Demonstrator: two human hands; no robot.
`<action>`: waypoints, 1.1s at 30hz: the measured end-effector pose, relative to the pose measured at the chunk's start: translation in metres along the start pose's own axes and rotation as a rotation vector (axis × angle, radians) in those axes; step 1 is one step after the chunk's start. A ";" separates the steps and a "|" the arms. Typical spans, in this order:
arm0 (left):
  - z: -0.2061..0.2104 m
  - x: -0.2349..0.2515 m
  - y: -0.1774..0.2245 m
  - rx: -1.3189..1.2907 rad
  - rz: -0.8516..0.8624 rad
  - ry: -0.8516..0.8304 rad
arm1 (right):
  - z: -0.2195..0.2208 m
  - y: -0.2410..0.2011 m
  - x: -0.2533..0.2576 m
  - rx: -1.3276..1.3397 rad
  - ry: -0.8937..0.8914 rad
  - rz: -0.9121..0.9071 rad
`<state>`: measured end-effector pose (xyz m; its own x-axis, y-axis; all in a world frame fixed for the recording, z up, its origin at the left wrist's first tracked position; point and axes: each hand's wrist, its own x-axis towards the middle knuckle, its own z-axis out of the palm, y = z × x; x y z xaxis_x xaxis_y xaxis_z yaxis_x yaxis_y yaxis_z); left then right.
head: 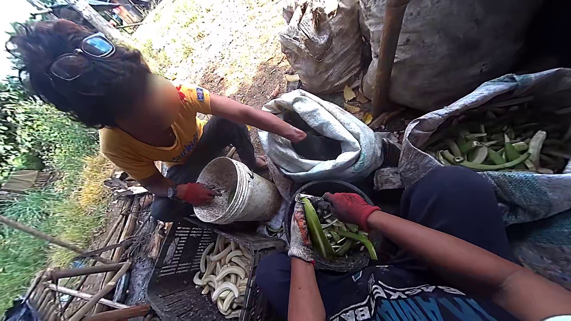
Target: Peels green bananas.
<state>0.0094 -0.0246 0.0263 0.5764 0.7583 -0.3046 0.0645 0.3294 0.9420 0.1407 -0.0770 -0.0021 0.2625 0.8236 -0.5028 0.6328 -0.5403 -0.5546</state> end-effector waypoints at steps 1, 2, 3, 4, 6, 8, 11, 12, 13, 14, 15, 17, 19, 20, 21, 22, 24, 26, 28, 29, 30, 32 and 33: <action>0.004 -0.001 0.005 0.086 -0.062 0.063 | -0.003 0.002 0.004 0.029 -0.020 -0.011; -0.003 0.003 -0.001 0.167 -0.072 0.065 | -0.005 0.005 0.007 0.059 -0.040 -0.027; -0.025 0.015 -0.022 0.227 -0.023 -0.016 | -0.007 0.009 0.011 0.084 -0.057 -0.040; -0.053 0.030 -0.048 0.261 0.023 -0.149 | -0.007 0.013 0.016 0.096 -0.064 -0.042; -0.068 0.043 -0.068 0.220 -0.018 -0.201 | -0.007 0.022 0.023 0.125 -0.061 -0.025; -0.067 0.044 -0.072 -0.106 -0.087 -0.115 | -0.005 0.028 0.023 0.121 -0.037 -0.015; -0.071 0.041 -0.065 -0.687 -0.159 -0.034 | -0.003 0.031 0.013 0.104 0.026 0.018; -0.073 0.039 -0.062 -0.748 -0.149 -0.053 | 0.000 0.032 0.009 0.119 0.041 0.008; -0.073 0.038 -0.058 -0.712 -0.123 -0.066 | 0.004 0.034 0.006 0.146 0.043 -0.023; -0.071 0.039 -0.055 -0.601 -0.090 -0.041 | 0.009 0.035 0.003 0.180 0.040 -0.066; -0.067 0.041 -0.053 -0.455 -0.054 0.016 | 0.015 0.035 0.000 0.212 0.037 -0.112; -0.062 0.048 -0.051 -0.283 0.022 0.071 | 0.027 0.032 -0.009 0.242 0.046 -0.189; -0.055 0.049 -0.048 -0.287 0.061 0.165 | 0.035 0.025 -0.020 0.203 0.036 -0.231; -0.051 0.049 -0.046 -0.248 0.061 0.228 | 0.038 0.023 -0.025 0.170 0.033 -0.243; -0.048 0.048 -0.044 -0.221 0.055 0.281 | 0.040 0.023 -0.030 0.140 0.036 -0.254; -0.046 0.048 -0.042 -0.205 0.055 0.338 | 0.043 0.023 -0.034 0.117 0.040 -0.265; -0.040 0.047 -0.037 -0.204 0.058 0.453 | 0.046 0.025 -0.042 0.090 0.044 -0.299; -0.042 0.048 -0.037 -0.193 0.063 0.473 | 0.048 0.027 -0.048 0.054 0.032 -0.317; -0.044 0.047 -0.037 -0.155 0.052 0.440 | 0.046 0.025 -0.050 0.003 0.025 -0.289; -0.042 0.044 -0.032 -0.134 0.021 0.421 | 0.044 0.023 -0.050 -0.017 0.026 -0.268; -0.040 0.042 -0.026 -0.129 -0.023 0.384 | 0.042 0.021 -0.047 -0.028 0.035 -0.252; -0.040 0.039 -0.027 -0.227 -0.046 0.242 | 0.036 0.019 -0.040 -0.035 0.047 -0.218; -0.043 0.038 -0.033 -0.301 -0.017 0.137 | 0.033 0.019 -0.035 -0.038 0.053 -0.213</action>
<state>-0.0062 0.0178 -0.0228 0.4614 0.8128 -0.3557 -0.1822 0.4792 0.8586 0.1199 -0.1218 -0.0170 0.1572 0.9269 -0.3409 0.7047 -0.3471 -0.6188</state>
